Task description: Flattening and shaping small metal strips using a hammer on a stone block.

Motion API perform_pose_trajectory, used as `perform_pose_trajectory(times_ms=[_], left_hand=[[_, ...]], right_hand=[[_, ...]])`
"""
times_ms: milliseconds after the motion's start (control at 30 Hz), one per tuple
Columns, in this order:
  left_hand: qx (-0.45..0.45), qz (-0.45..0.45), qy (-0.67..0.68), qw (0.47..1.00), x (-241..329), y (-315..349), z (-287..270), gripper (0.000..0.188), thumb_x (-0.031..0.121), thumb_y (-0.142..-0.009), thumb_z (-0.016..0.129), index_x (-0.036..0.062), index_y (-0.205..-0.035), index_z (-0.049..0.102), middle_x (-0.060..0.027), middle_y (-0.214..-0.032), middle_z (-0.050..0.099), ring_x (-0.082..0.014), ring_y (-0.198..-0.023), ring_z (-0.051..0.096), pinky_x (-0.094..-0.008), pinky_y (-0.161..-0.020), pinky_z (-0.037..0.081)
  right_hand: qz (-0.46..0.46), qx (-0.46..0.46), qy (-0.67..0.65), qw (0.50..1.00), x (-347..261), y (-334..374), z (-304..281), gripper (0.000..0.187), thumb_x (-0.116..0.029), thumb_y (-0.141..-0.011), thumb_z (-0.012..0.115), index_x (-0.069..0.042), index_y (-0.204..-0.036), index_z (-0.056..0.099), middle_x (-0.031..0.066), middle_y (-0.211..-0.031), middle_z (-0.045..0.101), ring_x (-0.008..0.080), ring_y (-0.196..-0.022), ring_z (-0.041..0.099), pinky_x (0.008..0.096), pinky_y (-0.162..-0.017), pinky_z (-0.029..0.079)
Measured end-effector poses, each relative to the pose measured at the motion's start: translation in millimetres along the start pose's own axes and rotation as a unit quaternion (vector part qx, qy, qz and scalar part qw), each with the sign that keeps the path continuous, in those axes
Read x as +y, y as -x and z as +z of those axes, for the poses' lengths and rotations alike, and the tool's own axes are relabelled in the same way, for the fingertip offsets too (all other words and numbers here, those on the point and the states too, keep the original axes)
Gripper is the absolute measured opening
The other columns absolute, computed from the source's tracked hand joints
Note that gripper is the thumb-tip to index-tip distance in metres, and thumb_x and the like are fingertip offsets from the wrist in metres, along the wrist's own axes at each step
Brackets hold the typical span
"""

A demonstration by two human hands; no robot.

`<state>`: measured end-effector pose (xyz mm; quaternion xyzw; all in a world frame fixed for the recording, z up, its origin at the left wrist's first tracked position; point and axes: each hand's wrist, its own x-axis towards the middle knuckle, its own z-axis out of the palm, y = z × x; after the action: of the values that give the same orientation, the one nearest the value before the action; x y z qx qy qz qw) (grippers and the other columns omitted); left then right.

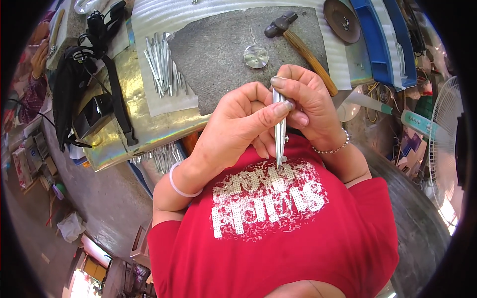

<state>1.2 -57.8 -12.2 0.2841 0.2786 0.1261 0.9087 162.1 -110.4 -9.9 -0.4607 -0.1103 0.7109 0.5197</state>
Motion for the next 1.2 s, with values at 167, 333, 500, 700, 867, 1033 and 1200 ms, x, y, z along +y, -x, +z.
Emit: perform_pose_trajectory(times_ms=[167,333,500,700,867,1033,1200], left_hand=[[0.001,-0.001,0.016,1.0,1,1,-4,0.024,0.022,-0.088,0.063,0.0025,-0.09,0.049,-0.0083,-0.075,0.063,-0.0116,-0.05,0.06,-0.0188,-0.039,0.047],[-0.002,0.004,0.003,1.0,2,0,-7,0.024,0.022,-0.088,0.063,0.0023,-0.091,0.05,-0.0076,-0.072,0.063,-0.0111,-0.049,0.06,-0.0187,-0.039,0.046],[-0.012,0.013,-0.031,0.999,8,-2,3,0.022,0.019,-0.09,0.061,0.0014,-0.09,0.048,-0.0071,-0.069,0.062,-0.0108,-0.05,0.06,-0.0186,-0.04,0.045],[0.035,0.05,-0.014,0.998,6,-1,3,0.019,0.014,-0.09,0.061,0.0008,-0.091,0.047,-0.0092,-0.07,0.061,-0.0114,-0.053,0.061,-0.0183,-0.044,0.047],[0.063,0.108,0.039,0.991,2,-2,0,0.013,0.008,-0.09,0.058,0.0021,-0.094,0.047,-0.0111,-0.079,0.061,-0.0131,-0.061,0.063,-0.0197,-0.048,0.049],[0.056,0.166,0.168,0.97,0,-5,0,0.009,0.005,-0.092,0.052,0.0049,-0.097,0.045,-0.0105,-0.086,0.059,-0.0239,-0.075,0.067,-0.025,-0.056,0.052],[0.08,0.176,0.235,0.953,-6,-7,-5,0.009,0.01,-0.092,0.054,0.0073,-0.096,0.046,-0.0087,-0.089,0.061,-0.0266,-0.085,0.067,-0.0322,-0.071,0.058]], right_hand=[[-0.008,0.007,0.017,1.0,2,-3,4,0.018,-0.013,-0.088,0.059,-0.007,-0.073,0.052,-0.0014,-0.061,0.052,0.0002,-0.038,0.037,0.0147,-0.032,0.025],[-0.013,0.009,0.034,0.999,1,-4,4,0.018,-0.015,-0.089,0.059,-0.007,-0.074,0.052,-0.0016,-0.061,0.052,0.0005,-0.038,0.038,0.0147,-0.033,0.026],[-0.048,0.014,0.143,0.989,-14,7,1,0.017,-0.02,-0.093,0.054,-0.007,-0.083,0.053,0.0006,-0.064,0.056,0.0017,-0.042,0.044,0.0143,-0.039,0.033],[-0.29,0.165,0.299,0.894,-86,35,-50,0.014,-0.016,-0.094,0.051,-0.004,-0.086,0.054,0.0025,-0.065,0.056,0.0009,-0.043,0.039,0.0152,-0.04,0.03],[-0.226,0.232,0.559,0.763,-89,-10,-105,0.017,-0.016,-0.089,0.057,-0.002,-0.08,0.056,0.003,-0.06,0.055,0.0094,-0.051,0.05,0.0234,-0.048,0.038],[-0.329,0.242,0.694,0.592,-74,-35,-113,0.013,-0.013,-0.085,0.058,-0.001,-0.09,0.057,0.0144,-0.074,0.059,0.0266,-0.06,0.059,0.0353,-0.056,0.046],[-0.299,0.088,0.494,0.812,-53,19,-37,0.025,0.0,-0.079,0.063,-0.003,-0.104,0.059,0.0047,-0.088,0.06,0.007,-0.065,0.056,0.0202,-0.056,0.044]])
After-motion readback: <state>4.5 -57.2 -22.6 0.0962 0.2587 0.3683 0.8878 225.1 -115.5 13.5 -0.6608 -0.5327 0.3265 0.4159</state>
